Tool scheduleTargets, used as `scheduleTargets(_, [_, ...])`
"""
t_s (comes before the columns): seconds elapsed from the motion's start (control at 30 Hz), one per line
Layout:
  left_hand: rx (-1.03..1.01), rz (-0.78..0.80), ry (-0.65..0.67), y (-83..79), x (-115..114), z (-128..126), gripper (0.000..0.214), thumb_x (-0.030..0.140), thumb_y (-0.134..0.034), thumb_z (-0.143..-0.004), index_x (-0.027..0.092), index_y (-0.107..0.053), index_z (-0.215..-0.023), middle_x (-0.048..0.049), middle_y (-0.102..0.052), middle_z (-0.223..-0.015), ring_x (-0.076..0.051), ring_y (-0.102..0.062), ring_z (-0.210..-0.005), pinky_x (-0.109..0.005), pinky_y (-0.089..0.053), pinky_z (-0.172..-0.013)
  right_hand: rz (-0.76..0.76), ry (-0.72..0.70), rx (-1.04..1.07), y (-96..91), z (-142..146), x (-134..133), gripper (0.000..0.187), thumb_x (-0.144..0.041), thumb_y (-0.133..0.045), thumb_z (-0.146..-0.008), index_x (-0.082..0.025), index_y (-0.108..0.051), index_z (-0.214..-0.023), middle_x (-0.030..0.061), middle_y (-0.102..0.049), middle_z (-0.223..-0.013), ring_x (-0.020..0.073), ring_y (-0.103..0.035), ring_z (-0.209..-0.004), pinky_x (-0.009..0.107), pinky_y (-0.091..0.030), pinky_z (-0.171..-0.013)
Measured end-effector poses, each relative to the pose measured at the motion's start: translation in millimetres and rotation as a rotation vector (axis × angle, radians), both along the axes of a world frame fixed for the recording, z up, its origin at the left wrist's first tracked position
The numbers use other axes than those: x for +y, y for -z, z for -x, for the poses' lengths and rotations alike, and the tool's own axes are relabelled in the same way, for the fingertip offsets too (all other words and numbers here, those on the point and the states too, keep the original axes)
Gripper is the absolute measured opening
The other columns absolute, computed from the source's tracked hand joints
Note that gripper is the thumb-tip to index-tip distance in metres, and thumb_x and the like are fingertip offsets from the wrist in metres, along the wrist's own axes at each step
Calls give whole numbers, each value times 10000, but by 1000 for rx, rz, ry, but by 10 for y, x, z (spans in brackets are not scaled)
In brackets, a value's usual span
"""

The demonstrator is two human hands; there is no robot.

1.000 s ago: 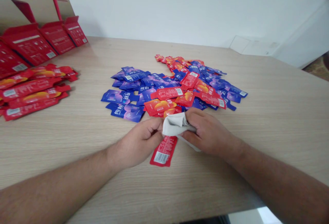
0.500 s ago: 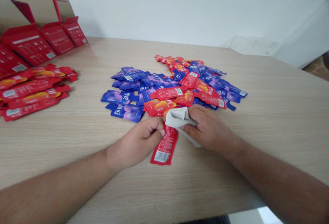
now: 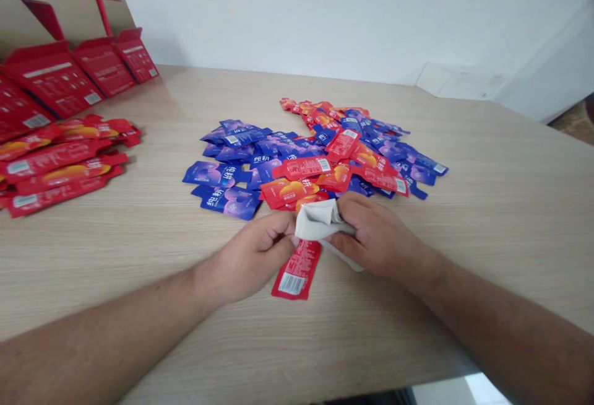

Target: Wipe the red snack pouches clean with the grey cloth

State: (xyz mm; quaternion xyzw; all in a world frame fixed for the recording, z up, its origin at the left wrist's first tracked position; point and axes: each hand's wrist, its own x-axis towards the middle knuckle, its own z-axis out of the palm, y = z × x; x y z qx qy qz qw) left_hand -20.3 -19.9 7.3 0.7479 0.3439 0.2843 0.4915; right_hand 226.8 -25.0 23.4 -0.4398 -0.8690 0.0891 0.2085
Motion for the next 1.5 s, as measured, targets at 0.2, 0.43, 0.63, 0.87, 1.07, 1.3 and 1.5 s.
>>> scheduleTargets(0.2, [-24, -9, -25, 14, -5, 9, 242, 247, -491, -990, 176, -499, -759, 19, -526, -747, -116, -477, -682, -243, -423, -640, -68, 97, 7, 4, -6, 11, 182, -354, -636, -962, -200, -547, -927, 67, -624, -945, 228, -591, -856, 331, -445, -733])
scheduleTargets(0.43, [13, -37, 7, -28, -1, -9, 187, 238, -519, -972, 173, -533, -796, 4, -568, -803, -134, -515, -744, -255, -445, -681, 12, -15, -3, -1, 1, -8, 166, -338, -638, -960, -188, -565, -962, 66, -630, -975, 214, -600, -854, 329, -454, -743])
scheduleTargets(0.63, [-11, -24, -19, -21, -5, 1, 240, 244, -487, -989, 182, -496, -758, 20, -525, -744, -118, -477, -677, -244, -421, -634, -59, 72, 25, 9, -13, 21, 189, -371, -623, -974, -192, -567, -952, 72, -637, -959, 228, -595, -870, 336, -450, -741])
scheduleTargets(0.87, [-7, -34, -17, -24, -3, -6, 231, 245, -497, -985, 179, -504, -764, 15, -541, -761, -122, -491, -700, -250, -430, -656, -61, 47, 21, 10, -18, 32, 179, -347, -630, -967, -186, -556, -941, 63, -625, -943, 217, -591, -852, 325, -449, -738])
scheduleTargets(1.07, [23, -45, -3, -28, 4, -11, 211, 248, -528, -972, 176, -524, -774, 7, -561, -780, -133, -507, -730, -260, -434, -673, -8, -28, 8, -10, -18, 23, 177, -347, -641, -960, -191, -560, -952, 62, -629, -960, 215, -596, -856, 321, -451, -741])
scheduleTargets(1.3, [5, -36, -25, -36, -11, -7, 241, 245, -498, -985, 179, -504, -753, 14, -534, -750, -124, -481, -693, -255, -424, -652, -48, 59, 22, -6, -16, 33, 203, -386, -611, -977, -199, -548, -933, 74, -634, -955, 231, -600, -868, 342, -455, -748])
scheduleTargets(1.5, [6, -39, -25, -20, 7, -8, 216, 244, -502, -985, 178, -511, -780, 6, -553, -786, -129, -498, -724, -254, -433, -670, -24, 33, -10, -10, -4, 15, 190, -364, -619, -970, -186, -558, -947, 80, -636, -961, 229, -595, -867, 341, -458, -742])
